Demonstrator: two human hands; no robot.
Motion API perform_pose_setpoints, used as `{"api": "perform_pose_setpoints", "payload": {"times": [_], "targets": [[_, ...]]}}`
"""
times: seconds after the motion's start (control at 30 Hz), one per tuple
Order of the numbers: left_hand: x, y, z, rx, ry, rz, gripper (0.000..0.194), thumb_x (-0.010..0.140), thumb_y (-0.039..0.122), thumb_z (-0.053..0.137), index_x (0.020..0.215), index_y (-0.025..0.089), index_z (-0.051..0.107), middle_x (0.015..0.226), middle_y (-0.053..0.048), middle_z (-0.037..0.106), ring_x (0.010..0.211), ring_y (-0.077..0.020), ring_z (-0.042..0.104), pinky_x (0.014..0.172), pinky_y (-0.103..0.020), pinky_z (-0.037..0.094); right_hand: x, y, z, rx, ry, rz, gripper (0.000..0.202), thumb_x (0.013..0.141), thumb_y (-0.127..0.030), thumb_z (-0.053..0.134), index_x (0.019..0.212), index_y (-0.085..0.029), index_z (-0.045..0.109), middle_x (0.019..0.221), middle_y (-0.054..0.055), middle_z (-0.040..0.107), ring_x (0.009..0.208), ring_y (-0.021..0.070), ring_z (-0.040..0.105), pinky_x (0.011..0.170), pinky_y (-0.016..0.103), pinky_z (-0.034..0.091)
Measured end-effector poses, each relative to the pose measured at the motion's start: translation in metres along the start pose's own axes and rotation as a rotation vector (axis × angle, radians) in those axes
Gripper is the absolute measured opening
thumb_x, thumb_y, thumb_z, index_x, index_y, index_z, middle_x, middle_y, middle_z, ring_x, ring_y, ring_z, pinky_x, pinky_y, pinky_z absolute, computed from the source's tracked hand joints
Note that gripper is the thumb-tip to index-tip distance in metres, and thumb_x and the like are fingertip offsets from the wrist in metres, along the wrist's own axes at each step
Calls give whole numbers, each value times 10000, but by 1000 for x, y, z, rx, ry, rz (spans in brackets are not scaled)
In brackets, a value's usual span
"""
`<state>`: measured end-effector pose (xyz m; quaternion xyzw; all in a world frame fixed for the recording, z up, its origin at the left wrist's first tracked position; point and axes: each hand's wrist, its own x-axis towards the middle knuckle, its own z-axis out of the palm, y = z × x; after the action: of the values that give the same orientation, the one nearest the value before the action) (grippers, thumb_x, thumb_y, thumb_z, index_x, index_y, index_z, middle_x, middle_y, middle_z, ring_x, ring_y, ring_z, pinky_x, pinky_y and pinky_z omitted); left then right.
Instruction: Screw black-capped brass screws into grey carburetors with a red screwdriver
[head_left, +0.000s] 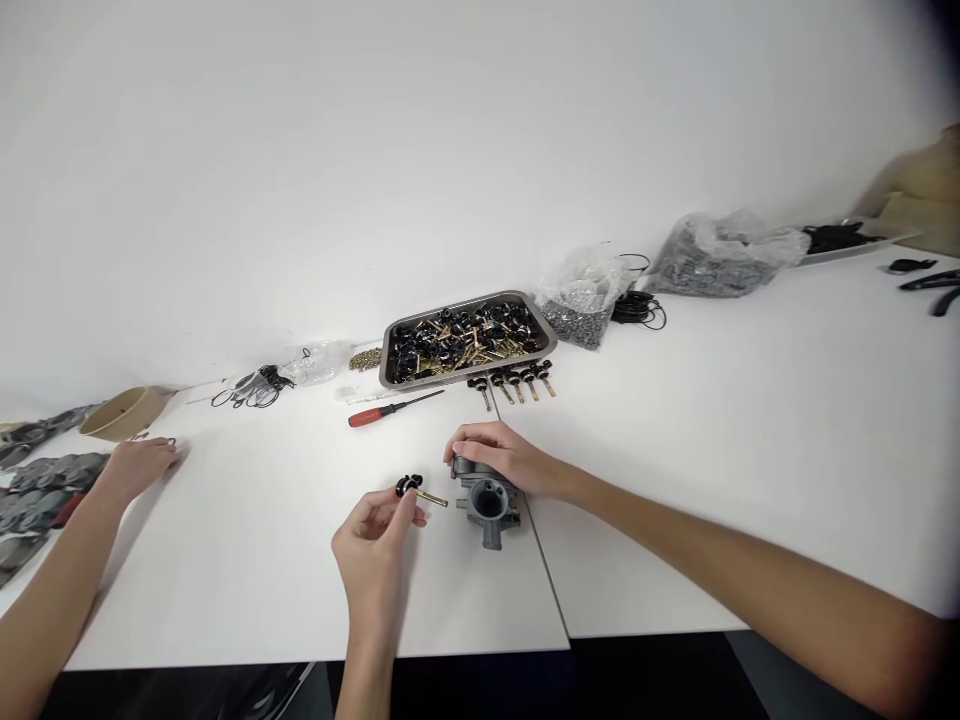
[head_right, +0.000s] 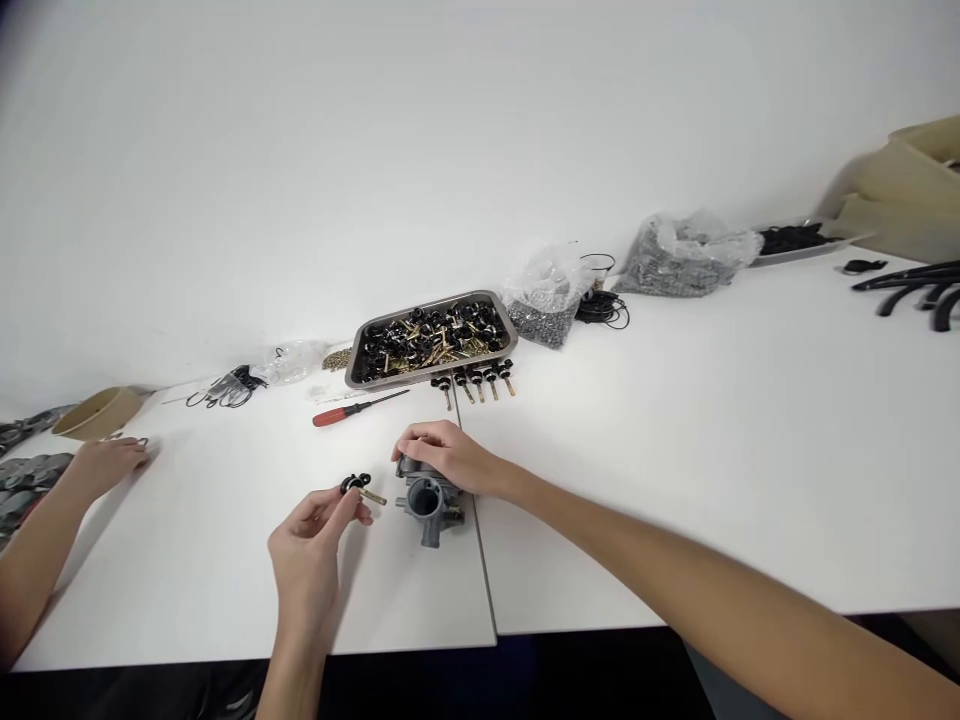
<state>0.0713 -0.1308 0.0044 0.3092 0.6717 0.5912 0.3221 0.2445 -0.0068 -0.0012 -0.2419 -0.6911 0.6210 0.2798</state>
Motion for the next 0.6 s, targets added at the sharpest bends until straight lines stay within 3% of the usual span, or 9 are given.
{"api": "perform_pose_setpoints", "payload": {"times": [0.2, 0.6], "targets": [[-1, -3, 9, -11, -46, -46, 315, 685, 395, 807, 809, 171, 625, 624, -24, 667, 646, -163, 604, 705, -318, 489, 0, 0, -1, 4, -14, -11, 330, 972, -399, 483, 946, -130, 673, 861, 35, 602, 734, 98, 523, 668, 211, 395], [1, -6, 15, -49, -34, -27, 342, 662, 393, 813, 792, 141, 623, 604, -44, 663, 590, -151, 604, 650, -284, 493, 1, 2, -1, -27, -8, -6, 314, 972, -395, 484, 942, -146, 674, 870, 26, 602, 744, 92, 525, 681, 204, 392]]}}
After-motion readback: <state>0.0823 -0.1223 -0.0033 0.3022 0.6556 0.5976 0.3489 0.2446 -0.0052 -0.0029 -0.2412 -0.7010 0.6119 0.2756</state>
